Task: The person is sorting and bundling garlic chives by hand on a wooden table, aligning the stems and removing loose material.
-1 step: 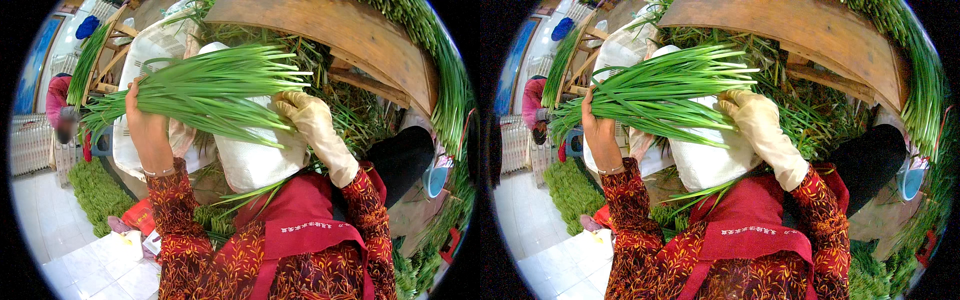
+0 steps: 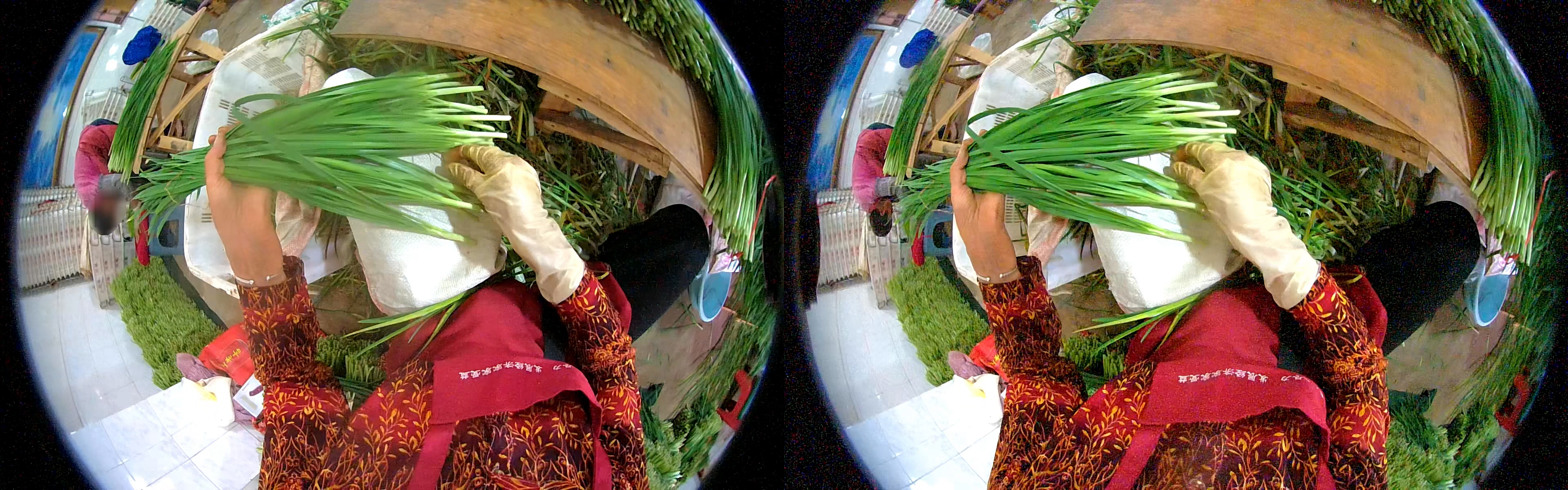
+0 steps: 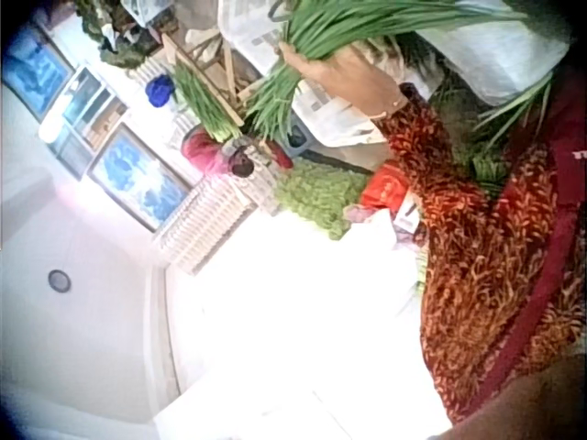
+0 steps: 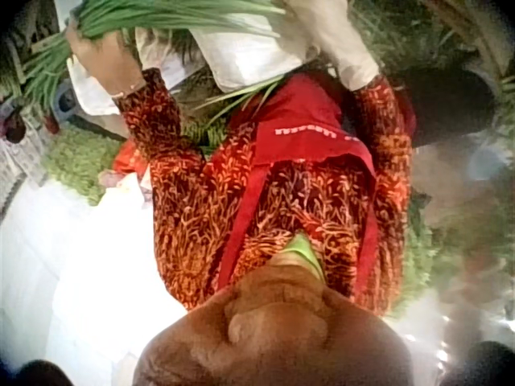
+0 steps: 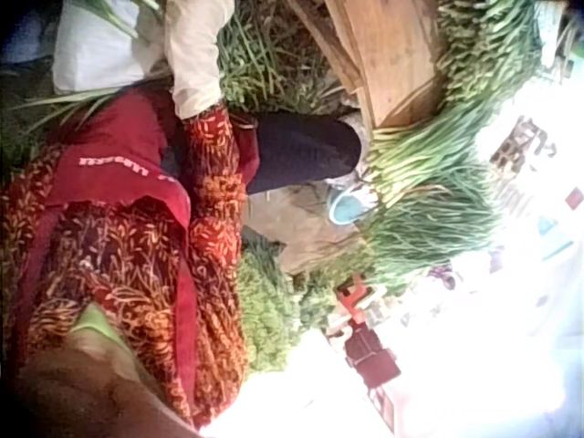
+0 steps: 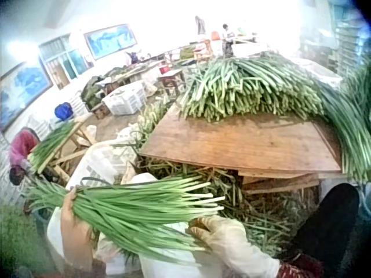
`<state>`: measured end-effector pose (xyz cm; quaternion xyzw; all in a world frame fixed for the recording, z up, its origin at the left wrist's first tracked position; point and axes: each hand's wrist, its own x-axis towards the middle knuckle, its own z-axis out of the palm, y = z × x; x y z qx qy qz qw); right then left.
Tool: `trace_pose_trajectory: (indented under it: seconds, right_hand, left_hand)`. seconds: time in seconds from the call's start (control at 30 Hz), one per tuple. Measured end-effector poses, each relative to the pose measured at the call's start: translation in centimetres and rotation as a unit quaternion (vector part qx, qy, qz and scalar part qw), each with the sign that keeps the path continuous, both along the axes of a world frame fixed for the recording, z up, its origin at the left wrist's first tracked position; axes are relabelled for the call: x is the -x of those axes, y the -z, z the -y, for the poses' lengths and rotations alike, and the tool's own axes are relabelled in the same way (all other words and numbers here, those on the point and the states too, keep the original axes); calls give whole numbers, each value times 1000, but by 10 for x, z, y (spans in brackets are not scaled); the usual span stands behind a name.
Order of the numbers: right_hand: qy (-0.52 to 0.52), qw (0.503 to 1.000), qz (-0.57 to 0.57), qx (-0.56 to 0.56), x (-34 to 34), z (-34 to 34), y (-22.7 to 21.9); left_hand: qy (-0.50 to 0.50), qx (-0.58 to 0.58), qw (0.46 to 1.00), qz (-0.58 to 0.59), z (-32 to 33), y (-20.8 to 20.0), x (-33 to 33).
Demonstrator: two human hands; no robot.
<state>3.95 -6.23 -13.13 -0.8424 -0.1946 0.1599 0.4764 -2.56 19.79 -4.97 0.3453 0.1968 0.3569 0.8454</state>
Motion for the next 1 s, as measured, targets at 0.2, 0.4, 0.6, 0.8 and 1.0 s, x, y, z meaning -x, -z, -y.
trace_pose_trajectory:
  seconds: [0.2, 0.4, 0.6, 0.8, 1.0]
  right_hand:
    - [14, 999, 29, -18, -6, -3, -5]
    - [30, 996, 76, -32, -10, -8, 3]
    - [12, 954, -223, -199, -15, 15, -17]
    - [51, 977, -204, -22, -28, 76, 13]
    - [7, 974, -215, -72, -13, 50, 8]
  left_hand:
    - [77, 34, 996, -17, -28, 17, -1]
    - [165, 85, 983, 4, -27, 22, 0]
    - [-13, 86, 994, -64, -31, 23, -6]
    - [32, -110, 989, -91, -14, 25, -2]
    - [19, -126, 992, 21, 21, 11, -12]
